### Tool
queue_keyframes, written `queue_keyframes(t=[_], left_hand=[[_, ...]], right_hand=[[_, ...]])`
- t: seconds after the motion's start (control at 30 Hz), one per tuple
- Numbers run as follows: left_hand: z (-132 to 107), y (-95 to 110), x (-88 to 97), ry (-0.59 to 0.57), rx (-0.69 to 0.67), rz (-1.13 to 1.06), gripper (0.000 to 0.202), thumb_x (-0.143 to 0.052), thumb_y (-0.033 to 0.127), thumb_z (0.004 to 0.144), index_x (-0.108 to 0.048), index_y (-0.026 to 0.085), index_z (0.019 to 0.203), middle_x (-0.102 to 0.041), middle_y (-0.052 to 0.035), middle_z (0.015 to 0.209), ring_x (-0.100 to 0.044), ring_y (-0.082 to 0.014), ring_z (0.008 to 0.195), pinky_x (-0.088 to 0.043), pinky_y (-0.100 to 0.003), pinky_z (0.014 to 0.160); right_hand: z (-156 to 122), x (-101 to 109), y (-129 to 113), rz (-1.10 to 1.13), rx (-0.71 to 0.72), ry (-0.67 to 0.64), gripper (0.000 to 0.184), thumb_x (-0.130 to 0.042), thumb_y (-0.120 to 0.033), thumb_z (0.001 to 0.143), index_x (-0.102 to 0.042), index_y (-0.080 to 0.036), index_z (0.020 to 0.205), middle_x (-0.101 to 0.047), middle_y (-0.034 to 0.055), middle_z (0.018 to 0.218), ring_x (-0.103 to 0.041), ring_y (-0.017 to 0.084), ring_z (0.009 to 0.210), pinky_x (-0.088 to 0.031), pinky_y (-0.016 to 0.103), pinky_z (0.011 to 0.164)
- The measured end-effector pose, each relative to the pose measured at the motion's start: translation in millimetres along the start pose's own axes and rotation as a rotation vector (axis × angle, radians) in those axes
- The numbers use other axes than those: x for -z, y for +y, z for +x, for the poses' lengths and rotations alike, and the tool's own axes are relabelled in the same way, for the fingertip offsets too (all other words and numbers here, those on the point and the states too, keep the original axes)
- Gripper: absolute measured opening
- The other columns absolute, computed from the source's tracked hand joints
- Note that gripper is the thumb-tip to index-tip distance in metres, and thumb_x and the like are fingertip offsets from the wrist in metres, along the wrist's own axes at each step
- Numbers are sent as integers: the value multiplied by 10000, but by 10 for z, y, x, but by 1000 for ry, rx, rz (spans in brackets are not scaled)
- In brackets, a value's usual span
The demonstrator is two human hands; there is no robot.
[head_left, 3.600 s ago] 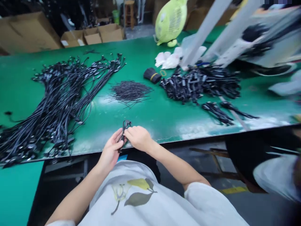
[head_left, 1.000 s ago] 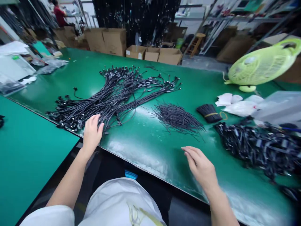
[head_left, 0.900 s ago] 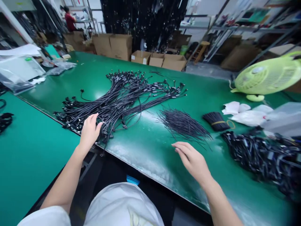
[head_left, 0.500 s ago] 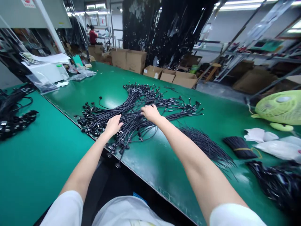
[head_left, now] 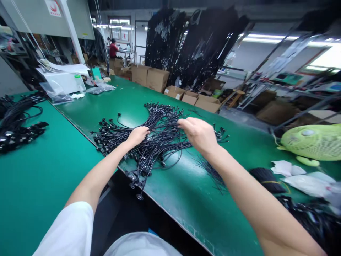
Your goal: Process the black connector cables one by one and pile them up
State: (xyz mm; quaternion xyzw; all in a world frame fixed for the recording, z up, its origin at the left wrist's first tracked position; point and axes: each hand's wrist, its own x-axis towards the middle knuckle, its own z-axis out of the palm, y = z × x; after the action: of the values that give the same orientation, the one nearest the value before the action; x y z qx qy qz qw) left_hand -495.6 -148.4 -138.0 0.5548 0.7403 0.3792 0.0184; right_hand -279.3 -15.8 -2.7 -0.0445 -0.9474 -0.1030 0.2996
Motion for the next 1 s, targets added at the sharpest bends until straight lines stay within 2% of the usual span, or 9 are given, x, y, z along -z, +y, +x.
queue_keyframes(t=[0.1, 0.23, 0.43, 0.5, 0.57, 0.63, 0.77, 0.87, 1.0], left_hand=[[29, 77, 251, 50, -80, -59, 331, -388, 310, 974, -664, 173, 1093, -679, -89, 1168, -607, -204, 1097, -446, -334, 985], [-104, 128, 402, -67, -176, -1, 295, -434, 317, 945, -708, 208, 960, -702, -66, 1048, -617, -224, 1032, -453, -368, 973], [-318, 661, 149, 93, -125, -270, 532, -450, 487, 928, -477, 157, 1345, -533, -154, 1351, -486, -260, 1267, -381, -422, 1073], [-417, 1045, 53, -79, -177, -548, 594, -417, 574, 920, -464, 161, 1345, -592, -153, 1254, -519, -260, 1231, -397, -422, 1054], [-563, 1400, 25, -357, -146, -844, 519, -387, 583, 932, -571, 169, 1185, -661, -82, 857, -644, -221, 914, -476, -414, 932], [-726, 1617, 97, -489, -40, -1080, 387, -459, 526, 931, -624, 175, 931, -490, 26, 557, -552, -136, 574, -511, -377, 801], [-933, 1555, 445, -298, 229, -1379, 264, -599, 400, 882, -594, 179, 736, -182, 101, 467, -264, -61, 398, -463, -260, 553], [-987, 1373, 644, -227, 412, -1437, 224, -600, 367, 884, -621, 174, 771, -192, 94, 477, -277, -61, 403, -427, -212, 477], [-1022, 1351, 584, -270, 490, -1339, 256, -646, 413, 851, -641, 159, 881, -530, 3, 705, -552, -90, 614, -472, -192, 523]], right_hand=[[108, 221, 349, 36, -151, 85, 328, -395, -392, 988, -670, -216, 957, -652, 40, 818, -595, 168, 742, -429, 274, 679], [8, 408, 719, 208, -324, 171, 344, -442, -446, 962, -676, -199, 912, -584, -6, 616, -558, 142, 578, -442, 267, 605], [-150, 791, 311, 412, -273, 367, 296, -468, -390, 965, -663, -168, 954, -619, -14, 739, -575, 85, 588, -481, 234, 620], [-121, 926, 132, 394, -216, 329, 302, -448, -369, 977, -664, -160, 961, -627, -18, 766, -590, 72, 613, -483, 221, 642], [-95, 1038, 92, 344, -174, 283, 312, -424, -348, 987, -663, -149, 974, -641, -21, 798, -618, 71, 680, -486, 216, 692], [-124, 1121, 253, 245, -159, 230, 352, -383, -351, 996, -657, -130, 1001, -661, -13, 871, -637, 75, 793, -475, 213, 753], [-470, 1224, 999, -186, -336, 38, 419, -348, -391, 988, -641, -99, 1058, -669, 36, 1038, -610, 110, 989, -429, 222, 803], [-908, 1232, 1369, -353, -490, -73, 363, -373, -347, 985, -647, -115, 1041, -667, 65, 959, -634, 138, 900, -424, 241, 710], [-1442, 1164, 976, -504, -454, -376, 146, -505, -218, 951, -626, -146, 989, -652, 99, 867, -548, 122, 534, -270, 235, 480]])
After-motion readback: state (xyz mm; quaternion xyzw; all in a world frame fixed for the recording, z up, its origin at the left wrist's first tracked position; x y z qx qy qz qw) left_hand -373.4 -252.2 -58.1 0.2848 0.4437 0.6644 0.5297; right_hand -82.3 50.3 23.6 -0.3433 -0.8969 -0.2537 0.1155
